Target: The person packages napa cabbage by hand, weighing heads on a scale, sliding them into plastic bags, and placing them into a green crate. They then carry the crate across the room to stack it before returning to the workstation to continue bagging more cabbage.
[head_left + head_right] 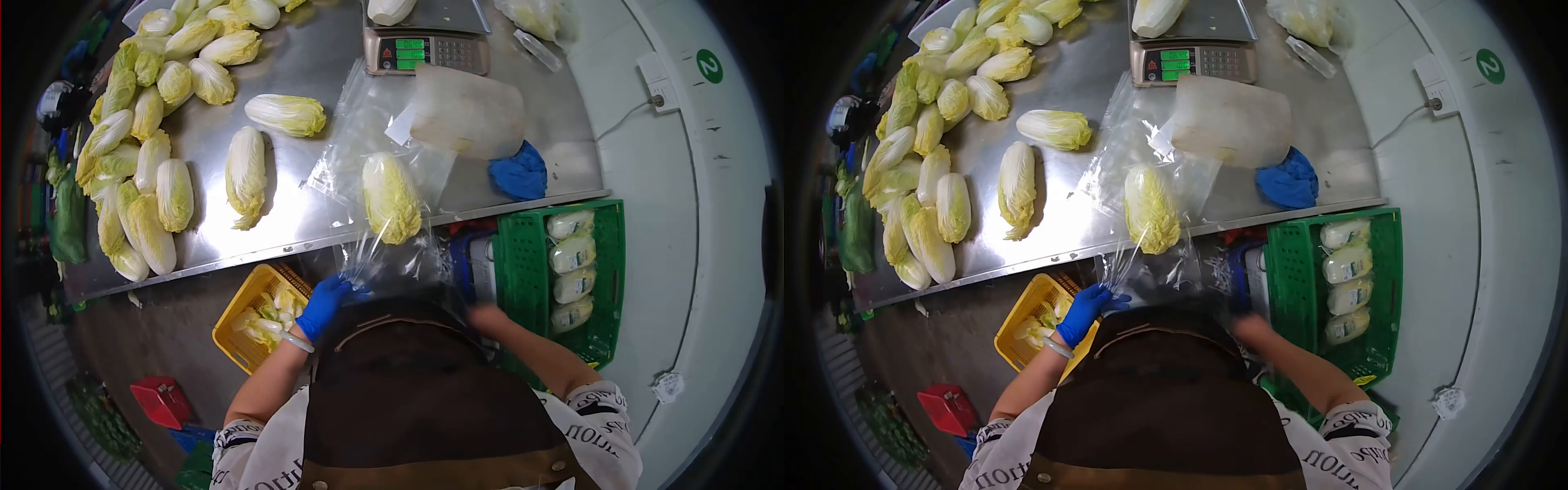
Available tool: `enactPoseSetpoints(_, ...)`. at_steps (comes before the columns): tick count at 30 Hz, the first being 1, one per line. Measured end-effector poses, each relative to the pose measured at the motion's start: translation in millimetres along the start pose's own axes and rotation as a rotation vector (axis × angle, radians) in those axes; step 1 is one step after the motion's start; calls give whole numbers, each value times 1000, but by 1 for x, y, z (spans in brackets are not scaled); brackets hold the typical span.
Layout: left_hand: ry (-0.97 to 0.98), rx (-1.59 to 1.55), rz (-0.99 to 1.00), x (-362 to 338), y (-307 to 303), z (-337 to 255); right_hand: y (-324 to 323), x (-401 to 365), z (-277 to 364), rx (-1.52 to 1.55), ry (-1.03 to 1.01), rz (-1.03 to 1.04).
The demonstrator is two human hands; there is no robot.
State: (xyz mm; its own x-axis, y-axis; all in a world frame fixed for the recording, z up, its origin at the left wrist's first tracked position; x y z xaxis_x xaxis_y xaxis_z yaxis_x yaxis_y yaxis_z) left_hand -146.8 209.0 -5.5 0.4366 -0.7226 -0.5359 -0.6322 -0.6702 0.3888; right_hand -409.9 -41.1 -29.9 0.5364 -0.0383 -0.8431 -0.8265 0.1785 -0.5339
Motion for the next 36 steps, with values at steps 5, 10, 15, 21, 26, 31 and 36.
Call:
enactPoseSetpoints(5, 253, 454, -167, 11, -63, 32, -17, -22, -14, 126, 48, -226)
enactPoseSetpoints(10, 927, 1832, 32, 6, 4, -44, -167, -4, 32, 51, -201, -1151)
enactPoseSetpoints(15, 884, 1305, 336, 17, 4, -66, -167, 38, 16, 529, -487, -833)
enactPoseSetpoints(21, 59, 196, 5, 67, -22, -84, -172, 84, -16, 1850, -190, -168)
enactPoseSetpoints(26, 105, 612, -165, 116, -48, -17, -144, 122, 12, 1876, 92, -207)
enactPoseSetpoints(31, 128, 660, -291, 127, -59, -7, -165, 95, 17, 1637, 313, -616)
enactPoseSetpoints(36, 28, 941, -256, 108, -22, -62, -202, 25, 58, 314, -269, -1218)
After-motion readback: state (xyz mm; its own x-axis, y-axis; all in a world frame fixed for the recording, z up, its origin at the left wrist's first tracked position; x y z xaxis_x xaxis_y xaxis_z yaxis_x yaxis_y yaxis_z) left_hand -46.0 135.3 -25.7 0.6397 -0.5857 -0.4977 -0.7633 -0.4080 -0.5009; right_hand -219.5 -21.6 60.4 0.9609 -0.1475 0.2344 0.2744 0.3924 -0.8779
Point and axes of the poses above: each hand's wrist, its own x-axis towards the middle knuckle, its own y-axis out of the palm, z = x × y, the point moved 4 cm from there along x, towards the middle knuckle, and after that the axes turned 10 degrees about y, right-handed, at the moved point
